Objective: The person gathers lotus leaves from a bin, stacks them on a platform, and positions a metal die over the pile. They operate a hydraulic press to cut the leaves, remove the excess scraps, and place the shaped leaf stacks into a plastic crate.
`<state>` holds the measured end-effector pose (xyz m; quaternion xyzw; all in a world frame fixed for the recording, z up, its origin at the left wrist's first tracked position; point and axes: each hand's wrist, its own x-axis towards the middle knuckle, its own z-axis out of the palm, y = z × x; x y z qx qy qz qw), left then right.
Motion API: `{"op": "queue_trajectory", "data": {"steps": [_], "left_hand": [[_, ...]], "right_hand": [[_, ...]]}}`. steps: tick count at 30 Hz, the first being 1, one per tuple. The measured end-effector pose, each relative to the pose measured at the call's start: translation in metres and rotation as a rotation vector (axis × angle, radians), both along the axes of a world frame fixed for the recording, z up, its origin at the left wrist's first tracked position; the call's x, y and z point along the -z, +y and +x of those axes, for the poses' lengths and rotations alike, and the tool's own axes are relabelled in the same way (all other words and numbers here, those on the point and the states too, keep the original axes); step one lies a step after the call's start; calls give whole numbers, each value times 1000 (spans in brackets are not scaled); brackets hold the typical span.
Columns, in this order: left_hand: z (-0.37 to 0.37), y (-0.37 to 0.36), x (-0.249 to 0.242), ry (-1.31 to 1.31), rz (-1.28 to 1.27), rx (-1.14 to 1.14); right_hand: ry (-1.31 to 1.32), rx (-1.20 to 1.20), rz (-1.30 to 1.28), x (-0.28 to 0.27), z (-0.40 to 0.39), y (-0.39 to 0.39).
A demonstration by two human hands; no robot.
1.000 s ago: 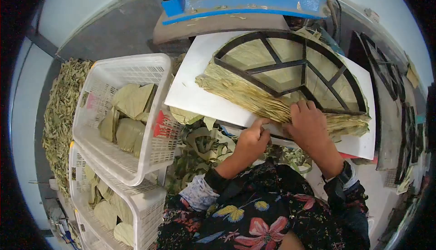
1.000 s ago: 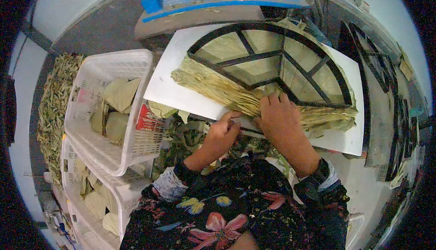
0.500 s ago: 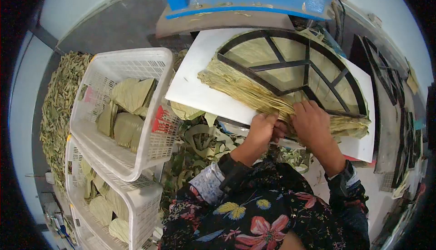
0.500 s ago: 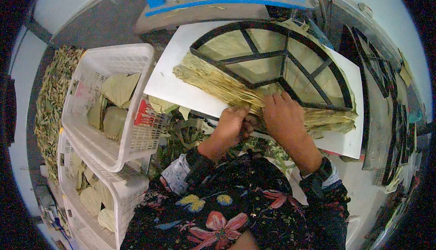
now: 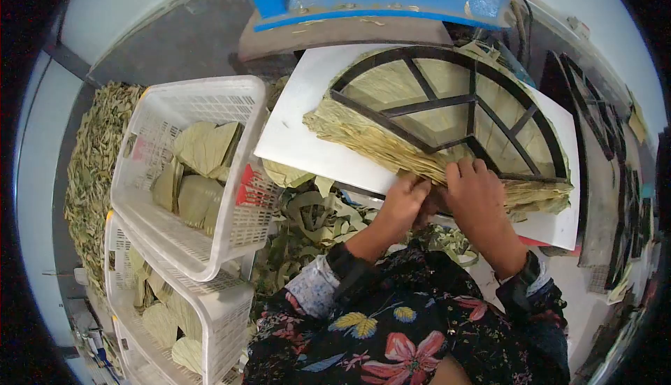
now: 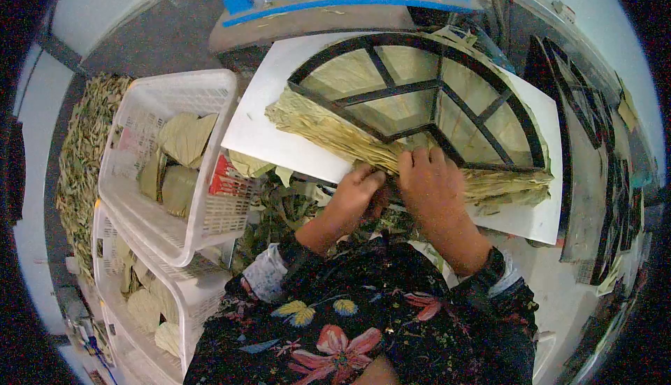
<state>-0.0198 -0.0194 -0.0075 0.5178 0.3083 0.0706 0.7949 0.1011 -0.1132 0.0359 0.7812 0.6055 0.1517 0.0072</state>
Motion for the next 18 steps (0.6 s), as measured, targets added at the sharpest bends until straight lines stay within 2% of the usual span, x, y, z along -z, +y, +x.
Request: {"op": "queue_trajectory", "data": {"steps": [1, 3, 4, 6, 7, 9, 10, 12, 13, 15, 18], "left_hand": [[-3, -1, 7, 1, 0, 4], [-11, -4, 25, -46, 642, 70], [-13, -4, 29, -45, 642, 77], [-18, -4, 32, 31, 954, 227], [-18, -6, 35, 30, 953, 233], [-14, -9, 33, -118, 1114, 74], [-14, -7, 26, -120, 1114, 74], [-12, -3, 9, -93, -50, 33], [-8, -1, 9, -95, -49, 30], [2, 1, 11, -65, -347, -168], [19, 4, 8, -63, -406, -156]], "right_hand": [[1, -6, 43, 4, 1, 1], [7, 0, 87, 6, 3, 1], [32, -3, 84, 5, 6, 3], [60, 0, 80, 3, 9, 4], [110, -4, 95, 1, 11, 3], [156, -8, 112, 0, 12, 3], [143, 1, 106, 2, 12, 3], [130, 7, 99, 2, 11, 3], [119, 14, 104, 1, 9, 4], [111, 20, 111, 1, 8, 6], [66, 27, 94, 5, 7, 5]]}}
